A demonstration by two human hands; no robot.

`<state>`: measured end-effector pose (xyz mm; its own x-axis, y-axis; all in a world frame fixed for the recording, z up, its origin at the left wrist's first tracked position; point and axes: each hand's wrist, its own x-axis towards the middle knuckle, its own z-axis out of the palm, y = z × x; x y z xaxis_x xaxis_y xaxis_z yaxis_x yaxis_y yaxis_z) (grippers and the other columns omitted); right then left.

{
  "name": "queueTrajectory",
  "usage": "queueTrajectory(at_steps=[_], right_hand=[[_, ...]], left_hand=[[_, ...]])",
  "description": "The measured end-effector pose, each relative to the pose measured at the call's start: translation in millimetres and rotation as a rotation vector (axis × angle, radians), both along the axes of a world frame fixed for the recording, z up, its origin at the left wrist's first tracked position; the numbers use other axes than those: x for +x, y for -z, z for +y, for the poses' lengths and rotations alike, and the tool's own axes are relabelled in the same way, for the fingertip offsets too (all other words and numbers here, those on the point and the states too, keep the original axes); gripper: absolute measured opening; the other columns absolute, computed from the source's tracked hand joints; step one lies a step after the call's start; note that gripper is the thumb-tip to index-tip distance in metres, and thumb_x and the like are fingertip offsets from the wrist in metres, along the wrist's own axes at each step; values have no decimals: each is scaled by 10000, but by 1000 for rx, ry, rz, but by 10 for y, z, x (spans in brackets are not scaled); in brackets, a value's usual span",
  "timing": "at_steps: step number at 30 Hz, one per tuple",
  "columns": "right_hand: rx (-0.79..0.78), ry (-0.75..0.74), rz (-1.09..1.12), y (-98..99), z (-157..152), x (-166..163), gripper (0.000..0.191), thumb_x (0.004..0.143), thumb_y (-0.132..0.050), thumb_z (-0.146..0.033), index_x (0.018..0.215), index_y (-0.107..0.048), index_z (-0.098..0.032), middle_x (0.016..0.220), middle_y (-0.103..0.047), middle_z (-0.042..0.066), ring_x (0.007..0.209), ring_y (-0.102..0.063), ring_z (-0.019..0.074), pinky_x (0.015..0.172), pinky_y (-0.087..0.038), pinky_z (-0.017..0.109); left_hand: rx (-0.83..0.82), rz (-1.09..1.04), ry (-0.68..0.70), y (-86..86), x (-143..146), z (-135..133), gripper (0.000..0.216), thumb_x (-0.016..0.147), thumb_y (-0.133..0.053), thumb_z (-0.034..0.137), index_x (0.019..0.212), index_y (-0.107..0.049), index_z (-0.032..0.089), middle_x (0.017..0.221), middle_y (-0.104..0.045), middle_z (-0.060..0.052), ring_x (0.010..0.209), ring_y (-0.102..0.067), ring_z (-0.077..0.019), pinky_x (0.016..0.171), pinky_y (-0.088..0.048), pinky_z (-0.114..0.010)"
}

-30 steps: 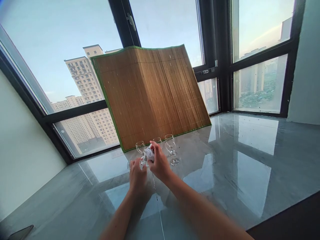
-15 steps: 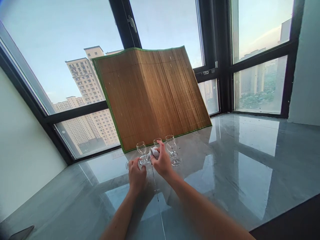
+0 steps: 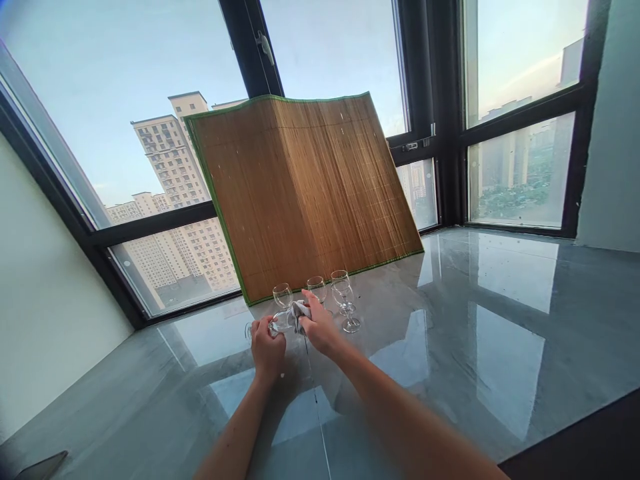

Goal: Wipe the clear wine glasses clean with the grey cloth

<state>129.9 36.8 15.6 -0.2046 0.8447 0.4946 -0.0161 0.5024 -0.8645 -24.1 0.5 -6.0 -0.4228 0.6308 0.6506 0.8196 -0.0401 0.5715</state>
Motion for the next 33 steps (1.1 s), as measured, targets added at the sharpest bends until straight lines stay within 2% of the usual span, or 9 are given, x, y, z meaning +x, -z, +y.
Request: queueTrajectory(at_steps=[3, 6, 11, 15, 17, 22, 24, 27, 33], right_hand=[[22, -6, 7, 15, -16, -12, 465, 854, -516, -295, 1312, -562, -229, 1197, -665, 106, 1140, -608, 247, 957, -498, 429], [49, 33, 29, 35, 4, -30, 403, 928, -426, -325, 1288, -577, -226, 1195, -664, 108, 1128, -614, 240, 959, -501, 431], [67, 147, 3, 39, 35, -25, 487, 891, -406, -190, 1375, -453, -182, 943, -657, 70, 762, -625, 190, 766, -536, 363], [246, 323, 22, 26, 10, -7, 634, 837, -430, -97, 1451, -320, -211, 1064, -596, 81, 908, -610, 192, 851, -527, 382], [297, 375, 17, 24, 8, 2, 697, 802, -454, -74, 1463, -285, -216, 1106, -558, 90, 918, -600, 190, 857, -534, 389], [304, 483, -87, 17, 21, 33, 640, 739, -549, -116, 1355, -408, -224, 1126, -561, 101, 920, -590, 226, 831, -534, 418], [260, 480, -132, 14, 14, 39, 598, 731, -582, -154, 1308, -441, -226, 1122, -589, 97, 925, -605, 239, 814, -531, 417], [194, 385, -153, 6, -10, 34, 591, 745, -576, -165, 1313, -426, -229, 1041, -634, 63, 853, -640, 215, 767, -526, 374], [191, 271, -107, -64, -64, 26, 584, 728, -536, -104, 1293, -443, -222, 886, -645, 9, 762, -639, 181, 733, -509, 328]], left_hand=[[-2, -11, 19, 8, -6, -3, 353, 670, -504, 7, 947, -605, 200, 942, -561, -47, 825, -565, -194, 751, -446, -299], [26, -16, 49, -8, 29, -19, 345, 677, -499, 15, 950, -604, 197, 954, -570, -53, 855, -580, -200, 778, -457, -306], [78, 12, 131, -64, 163, -48, 293, 721, -503, 59, 954, -619, 195, 929, -572, -52, 882, -581, -210, 806, -465, -320], [76, 3, 159, -86, 227, -57, 310, 722, -513, 68, 983, -622, 196, 911, -555, -38, 790, -560, -184, 751, -460, -304], [82, 4, 159, -82, 226, -58, 330, 709, -510, 53, 983, -625, 196, 913, -552, -37, 782, -553, -180, 742, -453, -300], [91, 19, 149, -72, 182, -70, 327, 690, -509, 35, 949, -629, 195, 873, -539, -27, 715, -511, -167, 709, -436, -296], [102, 13, 135, -79, 166, -80, 324, 687, -507, 33, 941, -628, 194, 852, -525, -22, 684, -484, -162, 697, -428, -296], [110, 8, 122, -88, 153, -94, 335, 669, -500, 23, 927, -622, 198, 849, -519, -25, 688, -474, -168, 695, -422, -294], [133, 13, 132, -74, 149, -95, 365, 677, -487, 9, 961, -606, 204, 882, -532, -34, 736, -494, -179, 723, -429, -293]])
